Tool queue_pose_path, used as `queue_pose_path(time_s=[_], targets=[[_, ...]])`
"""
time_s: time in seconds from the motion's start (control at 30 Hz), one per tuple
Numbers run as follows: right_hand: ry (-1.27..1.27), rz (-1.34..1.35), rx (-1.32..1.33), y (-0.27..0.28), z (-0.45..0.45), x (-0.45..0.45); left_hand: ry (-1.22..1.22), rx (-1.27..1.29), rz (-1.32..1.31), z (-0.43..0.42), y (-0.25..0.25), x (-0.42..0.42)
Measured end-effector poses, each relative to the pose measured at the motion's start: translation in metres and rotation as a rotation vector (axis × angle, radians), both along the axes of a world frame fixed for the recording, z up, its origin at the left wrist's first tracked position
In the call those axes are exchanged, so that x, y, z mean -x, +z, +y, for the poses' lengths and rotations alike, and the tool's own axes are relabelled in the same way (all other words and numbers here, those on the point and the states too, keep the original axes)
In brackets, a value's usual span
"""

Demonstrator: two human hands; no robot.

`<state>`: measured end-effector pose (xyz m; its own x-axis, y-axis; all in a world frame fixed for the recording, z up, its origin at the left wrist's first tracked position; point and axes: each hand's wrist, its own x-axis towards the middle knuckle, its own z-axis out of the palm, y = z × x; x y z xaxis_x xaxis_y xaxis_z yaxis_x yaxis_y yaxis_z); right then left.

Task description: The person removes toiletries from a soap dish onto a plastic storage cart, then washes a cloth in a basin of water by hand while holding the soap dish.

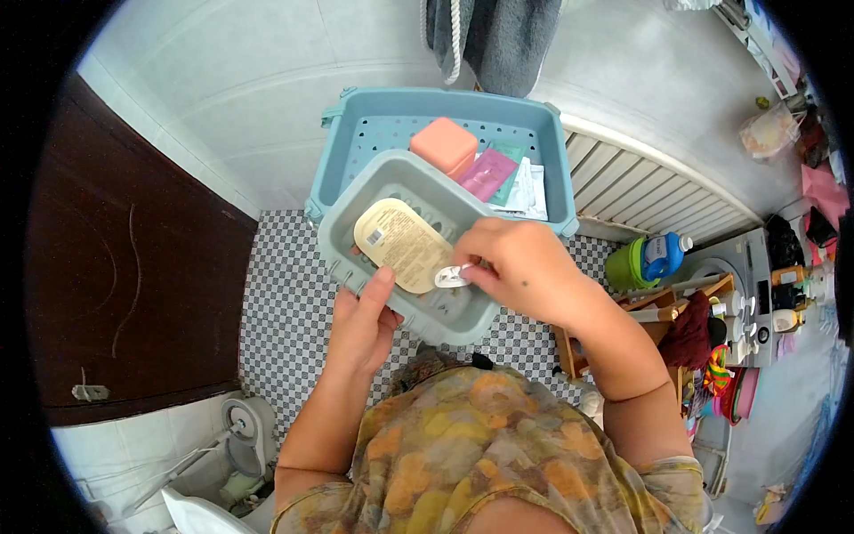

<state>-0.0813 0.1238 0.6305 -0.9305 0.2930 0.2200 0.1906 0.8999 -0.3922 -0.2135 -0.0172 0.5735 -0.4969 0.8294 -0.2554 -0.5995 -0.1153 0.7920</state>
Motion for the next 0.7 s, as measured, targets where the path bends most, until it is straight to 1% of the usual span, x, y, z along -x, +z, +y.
queue_pose_path(time_s=[0.07,0.1,0.13,0.23,0.27,0.33,0.37,0.4,0.6,0.67,0.7], targets=[[-0.002,0.115,0.249,0.004,0.007,-0.005,0.009,-0.011,-0.007,0.001,0.002,-0.002],[-0.027,0.103,0.436,0.008,0.009,-0.009,0.026,-0.012,-0.027,0.001,0.006,-0.004],[-0.029,0.102,0.422,0.008,0.013,-0.013,0.041,-0.016,-0.047,0.003,0.008,-0.006],[0.136,0.392,0.866,-0.005,0.026,-0.022,0.014,-0.015,-0.054,0.000,0.005,-0.003],[0.130,0.392,0.851,-0.009,0.027,-0.024,0.005,-0.028,-0.057,0.000,0.005,-0.003],[0.180,0.552,1.075,-0.017,0.029,-0.029,0.030,-0.005,-0.066,0.000,0.005,-0.004],[0.208,0.574,1.087,-0.020,0.032,-0.031,0.020,-0.062,-0.068,0.001,0.004,-0.004],[0.204,0.575,1.082,-0.021,0.033,-0.033,0.015,-0.066,-0.070,0.001,0.004,-0.003],[0.165,0.636,1.082,-0.027,0.044,-0.041,-0.005,-0.036,-0.074,0.002,0.005,-0.001],[-0.041,0.643,0.955,-0.029,0.054,-0.046,0.009,-0.049,-0.062,0.001,0.004,-0.001],[-0.105,0.684,0.863,-0.032,0.061,-0.046,0.008,-0.048,-0.063,0.000,0.003,0.000]])
